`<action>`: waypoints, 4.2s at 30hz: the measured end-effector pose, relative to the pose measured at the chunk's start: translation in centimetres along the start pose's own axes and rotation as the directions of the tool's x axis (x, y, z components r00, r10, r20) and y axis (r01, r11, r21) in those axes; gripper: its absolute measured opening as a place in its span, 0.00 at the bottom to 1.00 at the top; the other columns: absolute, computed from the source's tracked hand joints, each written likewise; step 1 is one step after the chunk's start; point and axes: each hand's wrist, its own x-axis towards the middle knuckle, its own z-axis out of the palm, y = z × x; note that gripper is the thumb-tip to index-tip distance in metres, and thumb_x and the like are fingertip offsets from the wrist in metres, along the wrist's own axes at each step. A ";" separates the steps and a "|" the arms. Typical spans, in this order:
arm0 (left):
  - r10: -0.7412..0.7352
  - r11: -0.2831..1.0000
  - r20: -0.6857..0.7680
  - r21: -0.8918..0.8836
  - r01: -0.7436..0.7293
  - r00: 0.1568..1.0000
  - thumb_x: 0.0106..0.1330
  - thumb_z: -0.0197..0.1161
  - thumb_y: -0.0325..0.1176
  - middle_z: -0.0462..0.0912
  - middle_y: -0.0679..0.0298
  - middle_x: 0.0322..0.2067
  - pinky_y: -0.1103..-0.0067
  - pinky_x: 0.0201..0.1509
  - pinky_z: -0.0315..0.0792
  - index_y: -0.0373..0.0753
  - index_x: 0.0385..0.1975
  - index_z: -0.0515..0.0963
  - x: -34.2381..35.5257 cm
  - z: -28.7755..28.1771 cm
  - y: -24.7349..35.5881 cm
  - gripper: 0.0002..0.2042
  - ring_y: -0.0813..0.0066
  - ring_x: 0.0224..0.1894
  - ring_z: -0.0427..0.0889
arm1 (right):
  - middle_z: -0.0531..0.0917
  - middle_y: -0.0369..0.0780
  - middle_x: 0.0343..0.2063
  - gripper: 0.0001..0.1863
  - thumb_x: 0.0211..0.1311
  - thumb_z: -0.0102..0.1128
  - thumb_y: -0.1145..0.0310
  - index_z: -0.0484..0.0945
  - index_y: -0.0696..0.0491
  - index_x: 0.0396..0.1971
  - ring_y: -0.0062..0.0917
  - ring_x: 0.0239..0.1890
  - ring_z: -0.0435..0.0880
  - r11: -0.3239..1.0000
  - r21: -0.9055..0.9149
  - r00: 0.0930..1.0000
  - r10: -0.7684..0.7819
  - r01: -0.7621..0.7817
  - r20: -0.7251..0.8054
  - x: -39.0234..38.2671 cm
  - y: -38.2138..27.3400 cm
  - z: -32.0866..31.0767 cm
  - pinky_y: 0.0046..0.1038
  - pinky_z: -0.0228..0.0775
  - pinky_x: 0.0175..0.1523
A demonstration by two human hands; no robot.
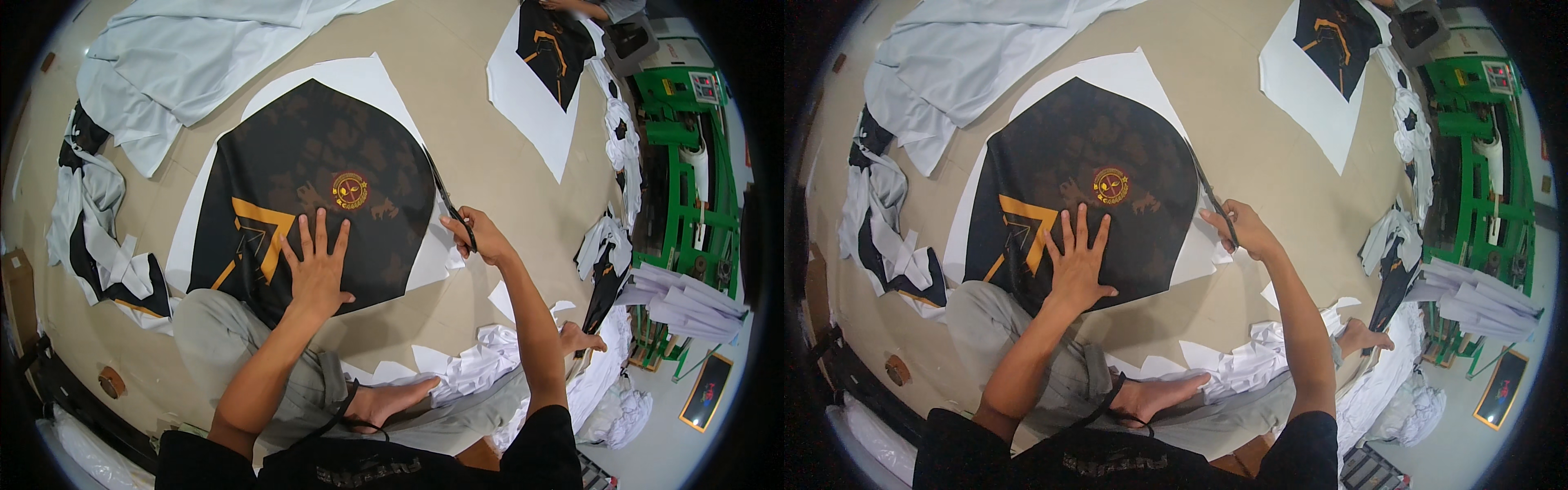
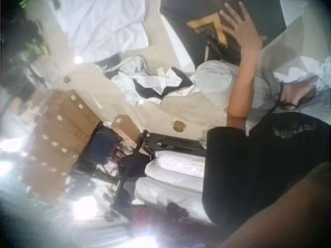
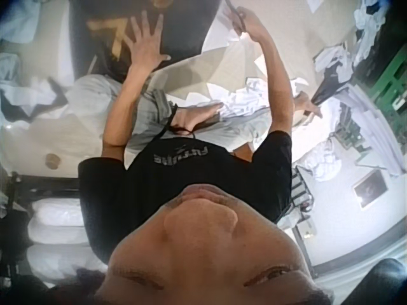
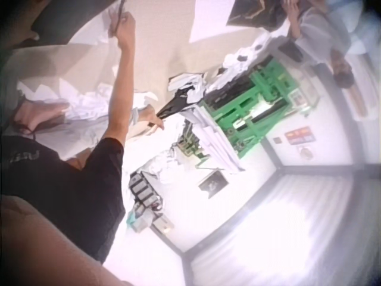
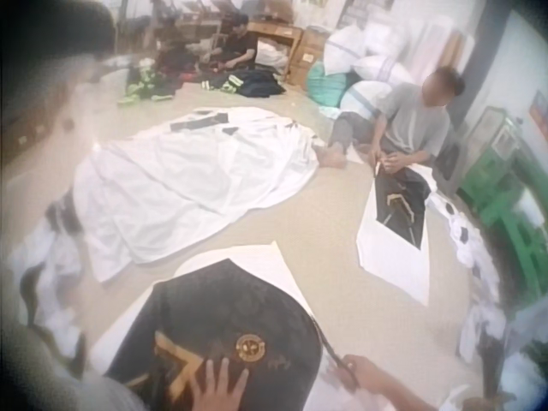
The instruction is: The person sits on the floor of a workshop and uses scissors to cut a black and gold printed fabric sheet. They carefully follow the printed design lines to separate the fabric into specific shapes, occasionally adjusting the material with their hands.
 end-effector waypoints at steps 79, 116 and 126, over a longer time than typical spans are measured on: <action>-0.019 0.979 -0.129 0.200 0.045 0.991 0.37 0.67 0.85 0.28 0.57 0.83 0.27 0.72 0.26 0.51 0.83 0.37 10.1 -5.3 -8.6 0.75 0.43 0.83 0.26 | 0.74 0.37 0.20 0.26 0.70 0.69 0.48 0.69 0.55 0.29 0.21 0.18 0.75 0.564 0.816 0.954 0.158 0.124 -0.254 -20.0 18.4 15.4 0.25 0.68 0.22; 0.126 0.977 0.137 0.154 -0.147 0.983 0.36 0.88 0.56 0.27 0.49 0.82 0.24 0.72 0.33 0.51 0.83 0.43 5.0 -2.7 -0.7 0.73 0.36 0.82 0.27 | 0.73 0.33 0.19 0.26 0.68 0.69 0.43 0.69 0.49 0.34 0.21 0.19 0.75 0.745 0.666 0.962 0.146 0.047 -0.231 -10.0 7.9 16.9 0.26 0.69 0.25; 0.132 0.978 0.140 0.140 -0.152 0.981 0.38 0.88 0.55 0.27 0.49 0.82 0.24 0.72 0.33 0.51 0.83 0.43 4.8 -3.0 -0.9 0.72 0.36 0.82 0.26 | 0.73 0.33 0.20 0.28 0.67 0.67 0.39 0.71 0.50 0.33 0.21 0.20 0.75 0.853 0.522 0.974 0.112 0.008 -0.198 -9.1 7.6 13.0 0.26 0.69 0.26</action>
